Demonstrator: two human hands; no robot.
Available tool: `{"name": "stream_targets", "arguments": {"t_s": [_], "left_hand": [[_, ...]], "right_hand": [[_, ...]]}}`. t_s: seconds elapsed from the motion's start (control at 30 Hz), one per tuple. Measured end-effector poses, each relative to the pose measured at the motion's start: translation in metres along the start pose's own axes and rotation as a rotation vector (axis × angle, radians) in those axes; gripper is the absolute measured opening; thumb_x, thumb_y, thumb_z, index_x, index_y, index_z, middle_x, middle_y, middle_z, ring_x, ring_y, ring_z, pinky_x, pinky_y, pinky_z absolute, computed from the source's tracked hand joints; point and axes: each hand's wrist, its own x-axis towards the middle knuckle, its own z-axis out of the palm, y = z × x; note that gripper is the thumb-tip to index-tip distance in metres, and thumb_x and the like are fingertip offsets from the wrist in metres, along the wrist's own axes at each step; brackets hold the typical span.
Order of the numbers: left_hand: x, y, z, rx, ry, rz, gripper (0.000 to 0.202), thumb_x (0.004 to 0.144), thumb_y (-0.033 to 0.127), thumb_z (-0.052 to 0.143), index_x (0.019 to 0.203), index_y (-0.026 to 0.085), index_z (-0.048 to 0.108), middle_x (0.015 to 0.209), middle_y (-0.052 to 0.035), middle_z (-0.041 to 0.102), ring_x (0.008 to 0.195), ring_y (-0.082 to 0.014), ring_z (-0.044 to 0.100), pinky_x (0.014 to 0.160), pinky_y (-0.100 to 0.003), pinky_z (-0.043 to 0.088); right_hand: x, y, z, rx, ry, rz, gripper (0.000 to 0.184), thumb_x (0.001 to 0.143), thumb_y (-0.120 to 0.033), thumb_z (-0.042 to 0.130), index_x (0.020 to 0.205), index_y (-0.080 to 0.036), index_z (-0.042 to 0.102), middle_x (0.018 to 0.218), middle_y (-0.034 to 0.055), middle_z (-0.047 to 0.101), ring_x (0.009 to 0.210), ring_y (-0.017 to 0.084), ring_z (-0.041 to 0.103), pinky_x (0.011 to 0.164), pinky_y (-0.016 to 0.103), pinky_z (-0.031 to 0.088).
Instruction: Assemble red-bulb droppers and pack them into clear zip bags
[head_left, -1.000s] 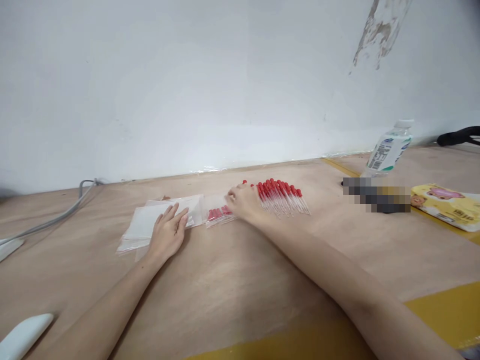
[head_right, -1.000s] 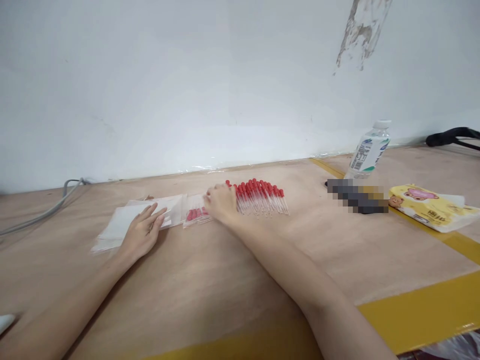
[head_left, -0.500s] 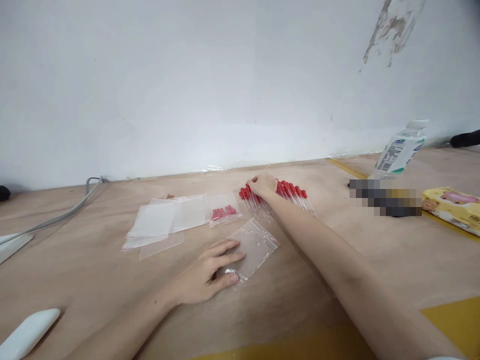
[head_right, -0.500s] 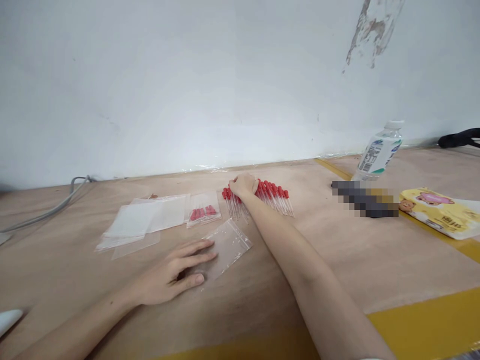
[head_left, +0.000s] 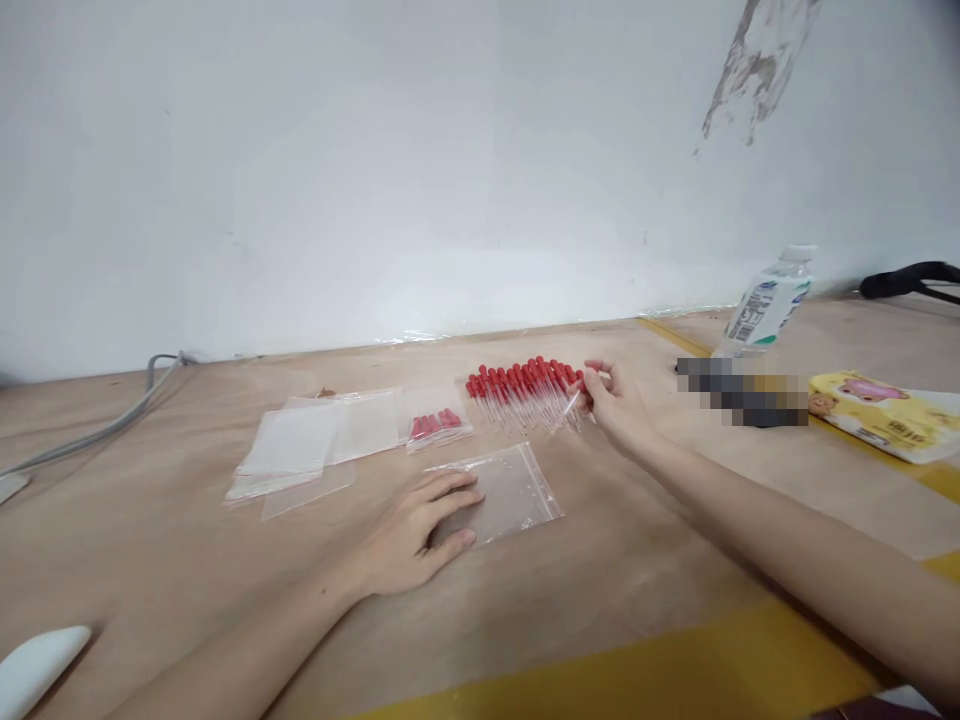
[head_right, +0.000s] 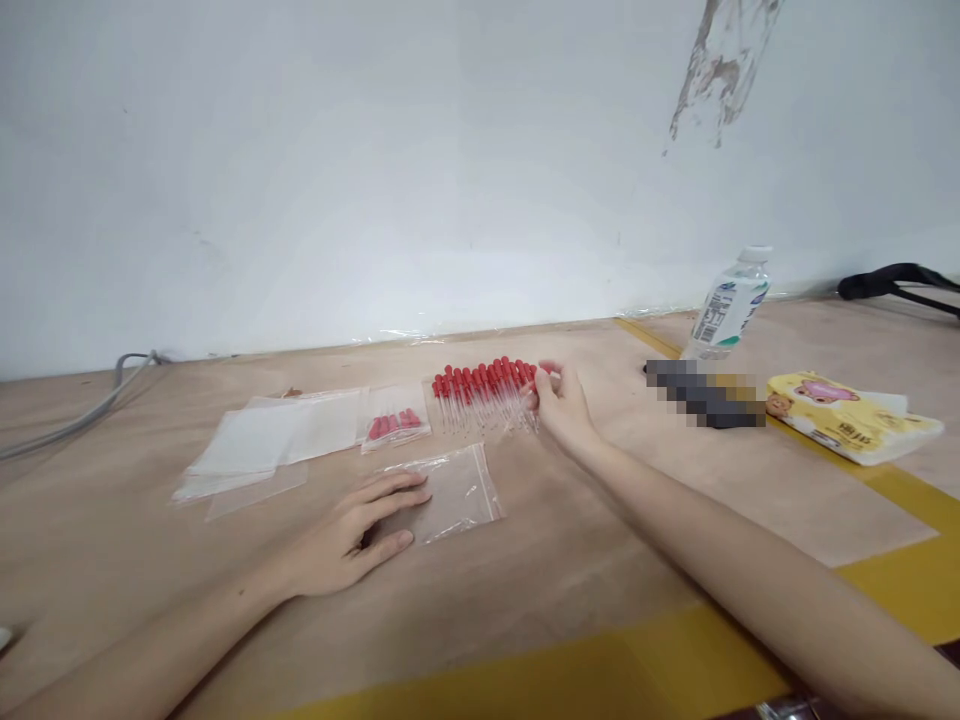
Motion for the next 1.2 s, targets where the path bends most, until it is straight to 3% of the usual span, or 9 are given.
{"name": "stream_targets", "arguments": {"t_s": [0.13,0.3,0.4,0.47,0.6,0.77,0.93,1.1,1.2], "left_hand": [[0.002,0.001,0.000,0.003,0.010,0.011,0.042,0.087,0.037,0.047,0.128,0.027,0.047,0.134,-0.0059,0.046,0.123,-0.0249,0.041,0.101,-0.046,0.036],[0.002,0.002,-0.001,0.003,0.009,0.005,0.045,0.088,0.038,0.046,0.131,0.027,0.042,0.134,-0.0062,0.046,0.122,-0.0248,0.042,0.101,-0.045,0.036],[0.001,0.001,0.000,-0.001,0.002,-0.011,0.049,0.088,0.039,0.046,0.134,0.025,0.037,0.136,-0.0065,0.044,0.124,-0.0247,0.040,0.102,-0.045,0.035],[0.001,0.000,0.000,-0.007,0.000,-0.013,0.050,0.088,0.040,0.045,0.136,0.025,0.034,0.137,-0.0066,0.043,0.125,-0.0247,0.039,0.102,-0.045,0.034],[0.002,0.002,-0.004,-0.008,-0.032,-0.028,0.046,0.092,0.038,0.038,0.136,0.025,0.035,0.137,-0.0052,0.043,0.126,-0.0239,0.038,0.104,-0.045,0.032],[0.004,0.002,-0.005,-0.012,-0.055,-0.021,0.042,0.092,0.038,0.037,0.133,0.028,0.039,0.138,-0.0035,0.042,0.127,-0.0227,0.037,0.104,-0.044,0.032],[0.005,0.001,-0.005,-0.011,-0.069,-0.008,0.042,0.092,0.038,0.038,0.133,0.028,0.039,0.138,-0.0042,0.041,0.128,-0.0224,0.035,0.105,-0.044,0.031],[0.006,0.002,-0.008,-0.081,-0.074,-0.038,0.037,0.095,0.032,0.032,0.129,0.030,0.045,0.136,-0.0011,0.044,0.129,-0.0200,0.035,0.106,-0.045,0.028],[0.005,-0.001,-0.007,-0.127,-0.054,-0.020,0.036,0.091,0.032,0.042,0.126,0.030,0.049,0.134,-0.0027,0.047,0.126,-0.0220,0.038,0.104,-0.045,0.032]], "right_hand": [[-0.029,0.014,-0.015,0.019,-0.001,0.092,0.044,0.068,-0.055,0.061,0.090,-0.022,0.043,0.065,-0.0041,0.059,0.049,0.008,0.051,0.048,0.022,0.042],[-0.043,0.018,-0.010,0.169,-0.037,0.251,0.039,0.070,-0.046,0.064,0.090,-0.024,0.039,0.067,-0.0043,0.059,0.053,0.010,0.056,0.055,0.025,0.047],[-0.047,0.014,-0.010,0.238,-0.179,0.362,0.037,0.069,-0.041,0.067,0.087,-0.024,0.040,0.074,-0.0012,0.062,0.063,0.013,0.062,0.066,0.030,0.051],[-0.049,0.011,-0.013,0.210,-0.353,0.412,0.037,0.065,-0.038,0.071,0.084,-0.022,0.044,0.079,0.0017,0.063,0.069,0.015,0.064,0.071,0.033,0.051],[-0.048,0.005,-0.023,-0.011,-0.669,0.324,0.035,0.061,-0.033,0.076,0.082,-0.017,0.053,0.077,0.0010,0.062,0.068,0.011,0.060,0.069,0.029,0.049],[-0.050,0.000,-0.024,-0.051,-0.812,0.109,0.026,0.065,-0.028,0.073,0.075,-0.016,0.053,0.091,0.0035,0.060,0.079,0.010,0.058,0.071,0.026,0.046],[-0.054,-0.001,-0.016,0.054,-0.961,0.184,0.029,0.072,-0.033,0.066,0.079,-0.019,0.042,0.100,0.0026,0.058,0.062,0.006,0.057,0.060,0.025,0.047],[-0.051,0.002,-0.014,-0.072,-0.963,0.209,0.032,0.074,-0.038,0.064,0.082,-0.019,0.040,0.074,-0.0050,0.056,0.049,0.004,0.048,0.048,0.020,0.042],[-0.047,0.004,-0.015,-0.093,-0.925,0.237,0.036,0.071,-0.043,0.066,0.081,-0.019,0.040,0.073,-0.0049,0.057,0.044,0.003,0.045,0.042,0.018,0.039]]}}
